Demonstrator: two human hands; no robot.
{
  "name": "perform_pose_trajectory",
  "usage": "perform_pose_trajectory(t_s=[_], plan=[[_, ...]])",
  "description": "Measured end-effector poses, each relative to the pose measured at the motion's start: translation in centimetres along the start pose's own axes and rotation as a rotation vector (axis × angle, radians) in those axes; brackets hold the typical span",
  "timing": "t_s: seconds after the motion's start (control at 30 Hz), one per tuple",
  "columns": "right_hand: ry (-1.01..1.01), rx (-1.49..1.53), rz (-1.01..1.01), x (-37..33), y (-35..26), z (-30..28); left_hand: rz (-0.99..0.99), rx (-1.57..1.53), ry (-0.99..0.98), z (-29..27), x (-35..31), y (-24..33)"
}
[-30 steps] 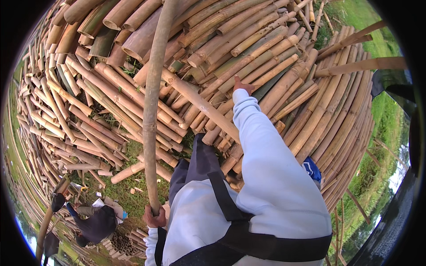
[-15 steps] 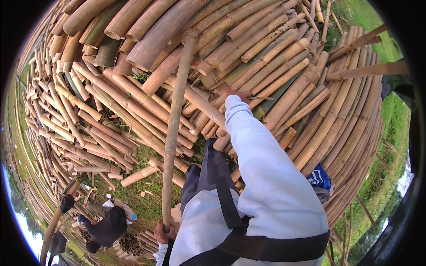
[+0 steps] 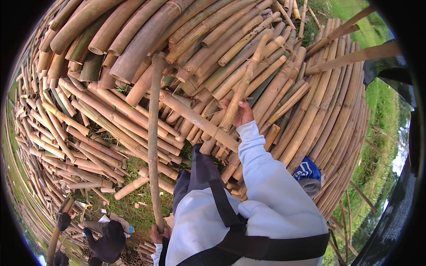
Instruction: The person repeatedly picks up bamboo poles from a large pile and places them onto a growing stack. The hands lift each pole individually and set it down on top of others. The task continues with the same repetitive motion across the clip.
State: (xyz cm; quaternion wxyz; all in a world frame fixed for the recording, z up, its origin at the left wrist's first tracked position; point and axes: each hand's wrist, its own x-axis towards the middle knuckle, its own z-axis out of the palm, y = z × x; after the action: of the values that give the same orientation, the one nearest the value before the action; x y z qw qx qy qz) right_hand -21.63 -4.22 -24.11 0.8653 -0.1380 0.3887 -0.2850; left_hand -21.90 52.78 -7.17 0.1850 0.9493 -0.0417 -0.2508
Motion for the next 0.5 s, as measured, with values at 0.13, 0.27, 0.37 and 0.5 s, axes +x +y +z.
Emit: perform_pose_trajectory(t_s=[0.13,0.27,0.37,0.5], plan=[[-0.020,-0.058,0.028,0.3,0.1,-3.1,-0.032,-0.067,-0.033,0.4,0.2,-1.1],[-0.056,-0.019,-0.007,-0.9,-1.0,-1.6,-0.049,-0.054,-0.009,0.8,-0.1,-1.4],[-0.146,-0.030,-0.119,-2.8,-2.0,-0.2,-0.059,-0.041,0.008,1.1,-0.5,-1.2],[-0.293,-0.087,-0.246,-1.7,-9.7,5.2,-0.100,-0.020,-0.022,1.4,-0.9,-0.6]])
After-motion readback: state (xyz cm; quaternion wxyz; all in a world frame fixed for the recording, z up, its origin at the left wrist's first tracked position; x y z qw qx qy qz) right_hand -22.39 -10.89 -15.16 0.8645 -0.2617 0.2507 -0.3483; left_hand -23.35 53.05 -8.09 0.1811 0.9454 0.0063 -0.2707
